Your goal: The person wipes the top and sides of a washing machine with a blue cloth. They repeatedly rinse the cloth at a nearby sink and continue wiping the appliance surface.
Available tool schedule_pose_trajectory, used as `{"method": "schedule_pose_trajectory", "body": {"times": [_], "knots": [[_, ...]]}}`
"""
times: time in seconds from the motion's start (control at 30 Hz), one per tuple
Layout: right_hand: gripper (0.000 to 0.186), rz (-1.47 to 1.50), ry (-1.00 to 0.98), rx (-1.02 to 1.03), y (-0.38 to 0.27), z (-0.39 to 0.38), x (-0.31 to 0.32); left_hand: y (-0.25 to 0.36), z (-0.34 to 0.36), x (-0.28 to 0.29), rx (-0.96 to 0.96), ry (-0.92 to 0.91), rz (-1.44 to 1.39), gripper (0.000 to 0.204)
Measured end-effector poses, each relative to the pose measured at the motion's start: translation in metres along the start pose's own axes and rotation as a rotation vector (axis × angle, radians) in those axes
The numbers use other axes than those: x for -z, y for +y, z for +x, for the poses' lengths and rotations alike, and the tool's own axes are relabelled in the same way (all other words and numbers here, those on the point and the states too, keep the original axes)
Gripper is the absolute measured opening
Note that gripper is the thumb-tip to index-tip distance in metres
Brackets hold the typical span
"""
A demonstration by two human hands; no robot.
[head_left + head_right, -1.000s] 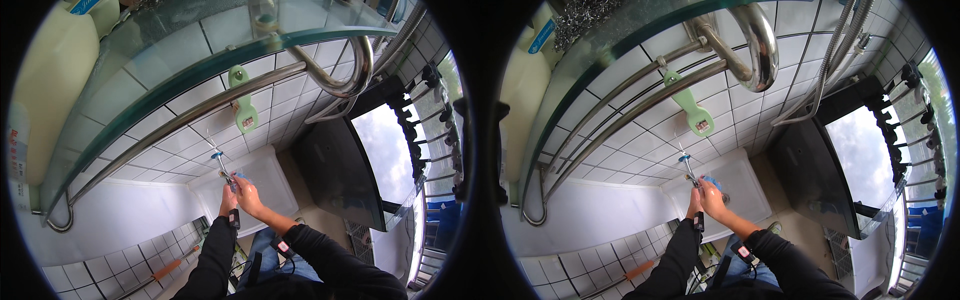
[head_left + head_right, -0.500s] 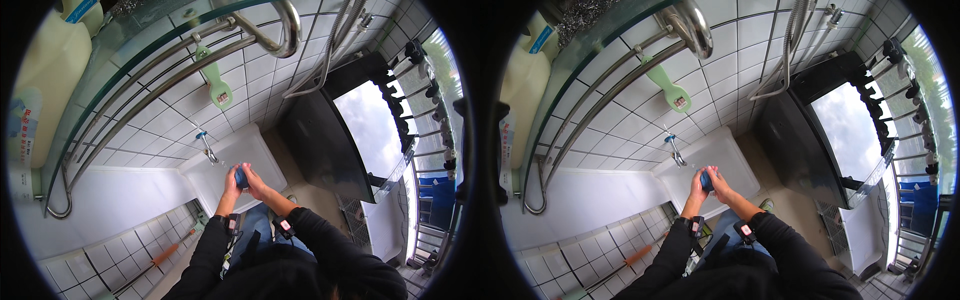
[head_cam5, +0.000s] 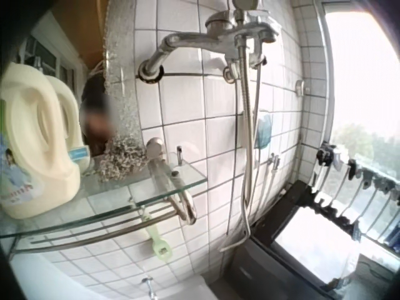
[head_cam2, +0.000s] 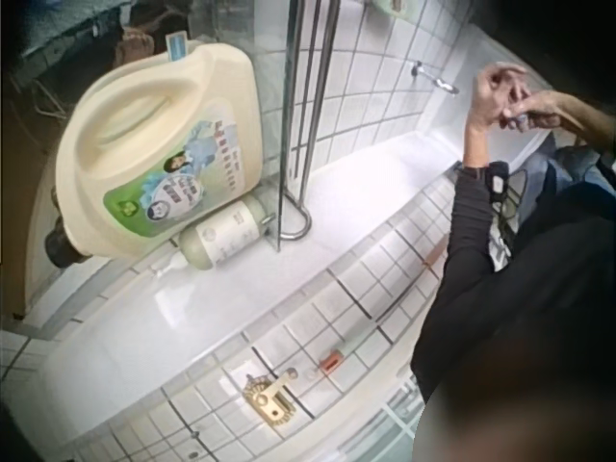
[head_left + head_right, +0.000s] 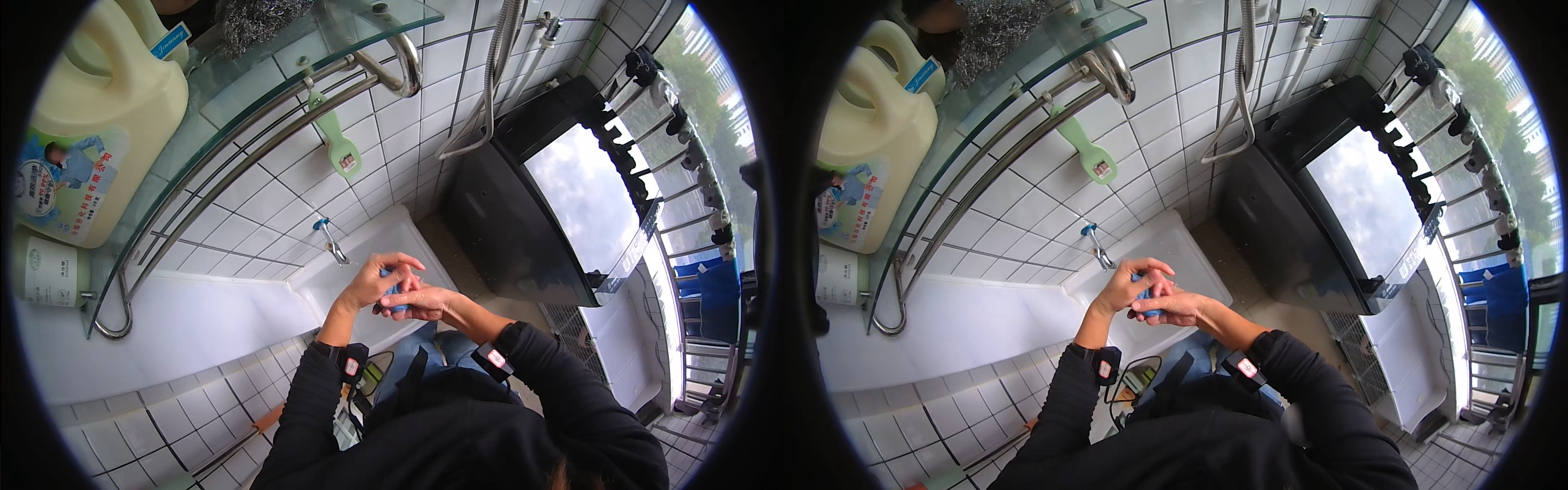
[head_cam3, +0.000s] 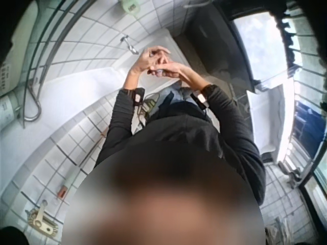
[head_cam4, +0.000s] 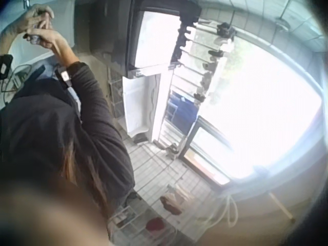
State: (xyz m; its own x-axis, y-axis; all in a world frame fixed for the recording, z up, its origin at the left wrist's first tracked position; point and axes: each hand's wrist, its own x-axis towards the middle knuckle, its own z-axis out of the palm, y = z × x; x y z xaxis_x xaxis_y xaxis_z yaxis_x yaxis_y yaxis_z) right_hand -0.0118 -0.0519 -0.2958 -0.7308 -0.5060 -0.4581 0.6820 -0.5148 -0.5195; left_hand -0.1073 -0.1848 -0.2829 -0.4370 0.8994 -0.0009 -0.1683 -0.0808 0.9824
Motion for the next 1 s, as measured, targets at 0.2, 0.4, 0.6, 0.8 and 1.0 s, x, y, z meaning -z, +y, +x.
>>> {"method": "schedule_pose_trajectory", "body": {"times": [0.2,0.4,0.6,0.8,1.0], "knots": [[0.030,-0.212,0.117,0.064,-0.016,0.002,-0.011,-0.005,0.013,-0.003,0.140,0.358,-0.289,0.035],[0.019,-0.456,0.325,0.168,-0.012,0.017,-0.008,-0.017,0.023,0.000,0.186,0.523,-0.273,0.033],[0.035,-1.024,0.677,0.288,0.005,0.033,-0.007,-0.040,0.029,0.004,0.297,0.782,-0.103,0.036],[0.040,-1.251,0.737,0.233,0.022,0.046,0.014,-0.092,0.029,0.001,0.328,1.133,-0.098,0.039],[0.028,-1.485,0.616,0.145,0.049,0.053,0.044,-0.156,0.026,-0.006,0.571,1.419,-0.101,0.033]]}}
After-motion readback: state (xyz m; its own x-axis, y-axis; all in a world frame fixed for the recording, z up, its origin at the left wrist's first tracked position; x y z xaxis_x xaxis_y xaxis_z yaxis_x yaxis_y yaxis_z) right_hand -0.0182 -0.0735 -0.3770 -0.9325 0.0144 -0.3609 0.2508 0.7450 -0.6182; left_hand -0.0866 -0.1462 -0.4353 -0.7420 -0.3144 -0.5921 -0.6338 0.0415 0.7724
